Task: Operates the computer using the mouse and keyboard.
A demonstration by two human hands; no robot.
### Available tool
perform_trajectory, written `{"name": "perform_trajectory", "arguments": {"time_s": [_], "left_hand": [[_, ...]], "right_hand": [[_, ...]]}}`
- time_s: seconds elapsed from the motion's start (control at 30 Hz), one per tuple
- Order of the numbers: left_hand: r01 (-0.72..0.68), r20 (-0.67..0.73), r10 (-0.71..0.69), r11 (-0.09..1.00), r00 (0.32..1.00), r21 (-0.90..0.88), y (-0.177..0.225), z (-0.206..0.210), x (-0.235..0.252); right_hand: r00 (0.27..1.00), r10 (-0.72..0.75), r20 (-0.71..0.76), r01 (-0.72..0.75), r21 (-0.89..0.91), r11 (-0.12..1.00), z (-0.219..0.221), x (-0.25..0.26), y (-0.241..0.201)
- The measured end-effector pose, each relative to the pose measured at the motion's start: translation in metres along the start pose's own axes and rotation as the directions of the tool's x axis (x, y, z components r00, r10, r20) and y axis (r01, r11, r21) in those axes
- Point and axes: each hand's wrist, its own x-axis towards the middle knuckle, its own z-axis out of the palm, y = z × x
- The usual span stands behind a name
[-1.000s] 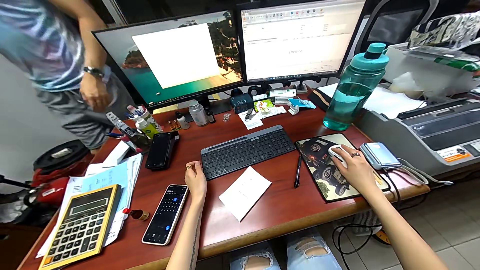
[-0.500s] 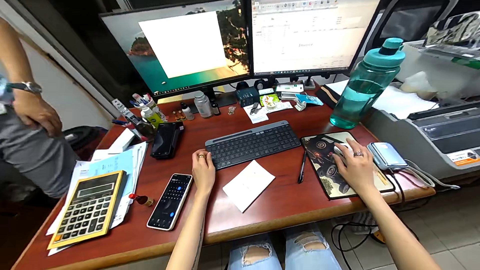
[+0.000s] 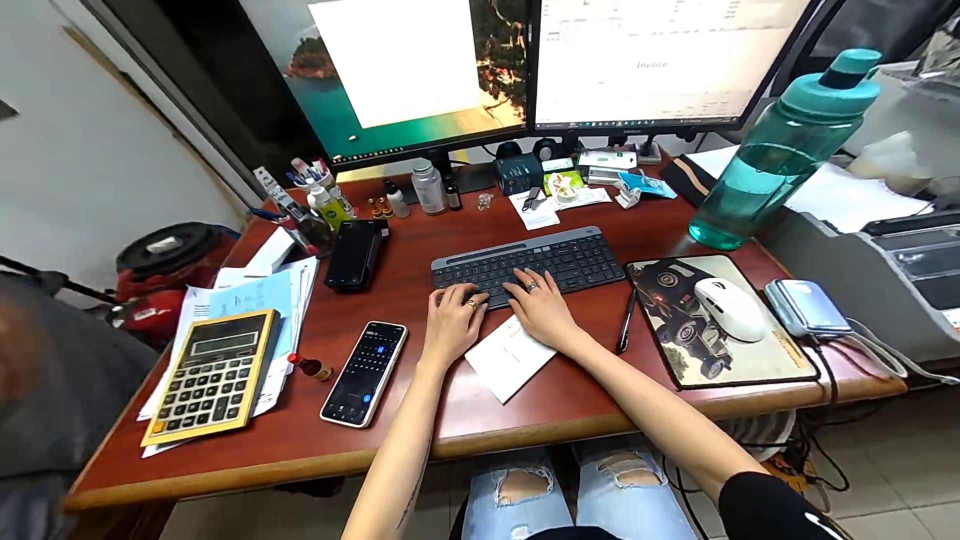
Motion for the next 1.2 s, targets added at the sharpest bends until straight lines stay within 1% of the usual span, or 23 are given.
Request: {"name": "perform_trajectory", "arguments": {"time_s": [0.13,0.23,0.4,0.47,0.6,0.8,0.9,0.97,1.07,1.13,1.2], "left_hand": [[0.011,0.001,-0.011,0.999,1.000,0.040,0.003,-0.001,0.003],[0.008,0.003,-0.008,0.998,1.000,0.058,0.003,0.001,0.003],[0.056,-0.033,-0.054,0.996,0.998,0.067,0.000,0.000,0.003],[0.052,-0.046,-0.049,0.996,0.998,0.072,0.000,0.000,0.002],[0.038,-0.022,-0.037,0.998,0.999,0.059,0.001,0.003,0.001],[0.080,0.001,-0.080,0.994,0.997,0.073,0.007,0.003,0.003],[0.102,-0.028,-0.100,0.993,0.995,0.060,0.005,0.000,0.002],[0.117,-0.087,-0.114,0.993,0.990,0.028,0.003,-0.003,0.001],[0.128,-0.213,-0.124,0.992,0.969,0.005,0.001,-0.007,0.002],[0.123,-0.260,-0.116,0.992,0.959,0.010,0.000,-0.010,0.002],[0.105,-0.284,-0.110,0.994,0.952,-0.033,0.005,-0.014,0.000]], "right_hand": [[0.997,0.053,-0.057,-0.053,0.009,0.999,0.003,0.002,0.006],[0.996,0.049,-0.075,-0.050,-0.022,0.998,0.004,0.007,0.004],[0.994,0.028,-0.102,-0.031,-0.031,0.999,0.002,0.013,0.005],[0.996,0.018,-0.088,-0.020,-0.024,1.000,0.005,0.011,0.008],[0.999,0.030,-0.040,-0.031,-0.027,0.999,0.005,0.008,0.012],[0.999,0.017,-0.049,-0.019,-0.028,0.999,0.007,0.009,0.010],[0.998,0.029,-0.048,-0.031,-0.024,0.999,0.005,0.010,0.006],[0.996,0.050,-0.069,-0.050,0.004,0.999,-0.002,0.007,0.004],[0.981,0.073,-0.177,-0.069,0.026,0.997,-0.027,-0.008,0.008],[0.967,0.085,-0.239,-0.084,0.012,0.996,-0.055,-0.031,0.019],[0.946,0.085,-0.313,-0.095,-0.019,0.995,-0.085,-0.064,0.041]]}}
